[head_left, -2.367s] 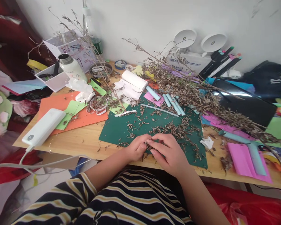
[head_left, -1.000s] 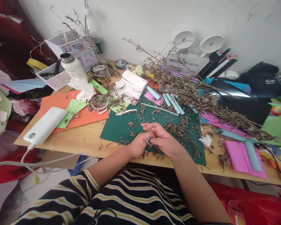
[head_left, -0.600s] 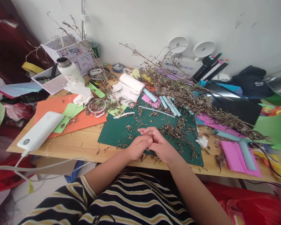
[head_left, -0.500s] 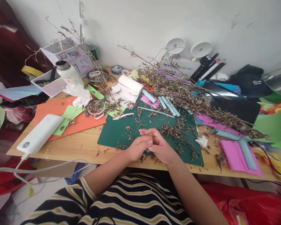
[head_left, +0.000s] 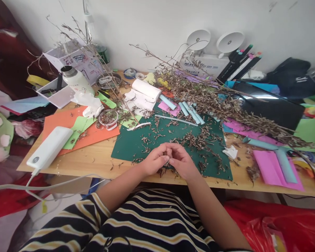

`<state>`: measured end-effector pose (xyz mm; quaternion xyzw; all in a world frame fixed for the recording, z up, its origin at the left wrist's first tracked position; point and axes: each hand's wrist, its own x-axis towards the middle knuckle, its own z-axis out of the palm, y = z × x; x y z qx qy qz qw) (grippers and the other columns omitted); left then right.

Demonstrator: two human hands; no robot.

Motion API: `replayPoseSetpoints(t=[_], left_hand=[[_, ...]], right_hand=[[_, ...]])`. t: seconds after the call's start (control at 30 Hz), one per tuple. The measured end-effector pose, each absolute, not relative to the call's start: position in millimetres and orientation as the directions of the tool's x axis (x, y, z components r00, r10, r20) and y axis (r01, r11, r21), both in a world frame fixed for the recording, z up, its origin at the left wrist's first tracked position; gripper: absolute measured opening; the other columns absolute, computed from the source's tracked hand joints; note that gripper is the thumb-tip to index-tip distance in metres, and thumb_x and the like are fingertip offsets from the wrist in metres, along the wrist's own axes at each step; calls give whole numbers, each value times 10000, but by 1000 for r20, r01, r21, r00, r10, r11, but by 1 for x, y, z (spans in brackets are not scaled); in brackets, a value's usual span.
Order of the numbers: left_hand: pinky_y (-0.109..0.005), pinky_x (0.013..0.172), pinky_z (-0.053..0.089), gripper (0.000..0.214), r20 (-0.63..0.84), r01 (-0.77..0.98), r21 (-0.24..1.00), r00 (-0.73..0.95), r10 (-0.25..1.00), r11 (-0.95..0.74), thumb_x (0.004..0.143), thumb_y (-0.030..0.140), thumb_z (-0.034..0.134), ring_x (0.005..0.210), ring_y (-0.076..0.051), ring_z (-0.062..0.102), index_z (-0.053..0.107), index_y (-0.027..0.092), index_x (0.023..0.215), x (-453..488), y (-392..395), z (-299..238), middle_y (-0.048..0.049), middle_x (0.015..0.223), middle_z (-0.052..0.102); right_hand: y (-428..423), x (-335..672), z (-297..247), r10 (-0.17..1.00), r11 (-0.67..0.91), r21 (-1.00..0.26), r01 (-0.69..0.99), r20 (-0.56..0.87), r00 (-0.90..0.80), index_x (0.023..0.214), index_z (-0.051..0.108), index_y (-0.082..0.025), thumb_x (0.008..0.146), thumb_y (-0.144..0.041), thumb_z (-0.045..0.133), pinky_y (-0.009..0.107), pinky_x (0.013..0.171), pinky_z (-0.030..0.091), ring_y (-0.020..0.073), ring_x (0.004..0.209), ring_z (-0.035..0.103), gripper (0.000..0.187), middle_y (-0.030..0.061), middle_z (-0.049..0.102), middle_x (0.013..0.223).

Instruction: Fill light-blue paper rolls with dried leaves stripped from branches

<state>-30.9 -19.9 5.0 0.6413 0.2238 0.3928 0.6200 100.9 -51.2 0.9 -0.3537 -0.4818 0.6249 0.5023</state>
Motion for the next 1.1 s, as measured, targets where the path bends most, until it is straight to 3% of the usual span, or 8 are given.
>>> replayPoseSetpoints(t=[0.13,0.27,0.5,0.7,0.83,0.97,1.1], left_hand=[[-235,523,325,405,382,-196,922,598,705,-334,805,481,290,537,-100,367,412,147,611,-32,-19,-1,9,557,394],[-248,530,332,437,404,-193,912,566,718,-361,821,489,242,528,-104,375,407,151,599,-29,-18,-3,-3,552,430],[-253,505,318,618,416,-170,905,553,722,-391,763,658,80,533,-109,346,383,153,577,-26,-17,-6,-10,560,396],[-232,488,319,652,397,-202,912,646,652,-356,683,743,197,541,-103,362,420,133,624,-29,-15,6,-9,586,402],[-210,476,308,552,359,-193,931,629,689,-309,693,680,354,531,-87,354,415,133,642,-28,-16,10,4,592,402],[-209,465,284,469,320,-163,947,569,758,-278,774,571,310,501,-77,304,341,155,562,-25,-19,3,31,528,327],[-218,483,287,426,309,-147,949,592,744,-277,800,487,321,494,-78,299,319,160,528,-22,-20,-1,36,502,311]], right_hand=[[-51,97,11,954,-30,-963,-269,53,-294,1040,471,-302,717,-264,587,356,936,359,148,1067,459,346,19,499,1122],[-48,97,21,930,-79,-975,-210,4,-366,1094,418,-304,688,-233,593,350,955,338,145,1099,421,447,19,464,1156],[-39,97,42,899,-292,-953,-83,-244,-363,1051,438,-296,615,-96,520,327,864,404,157,1069,447,487,11,495,1112],[-43,89,59,898,-345,-938,34,-341,-278,999,447,-288,578,-58,445,320,768,449,162,961,519,479,11,550,1078],[-45,85,57,923,-343,-935,-87,-319,-217,929,446,-265,581,-75,463,328,764,461,156,896,548,397,13,572,1041],[-47,84,39,946,-293,-918,-266,-238,-220,876,457,-268,620,-136,552,332,826,443,146,948,535,303,3,576,1028],[-51,94,23,961,-215,-905,-368,-130,-242,877,480,-283,629,-280,640,353,920,380,153,1098,456,295,9,525,1142]])
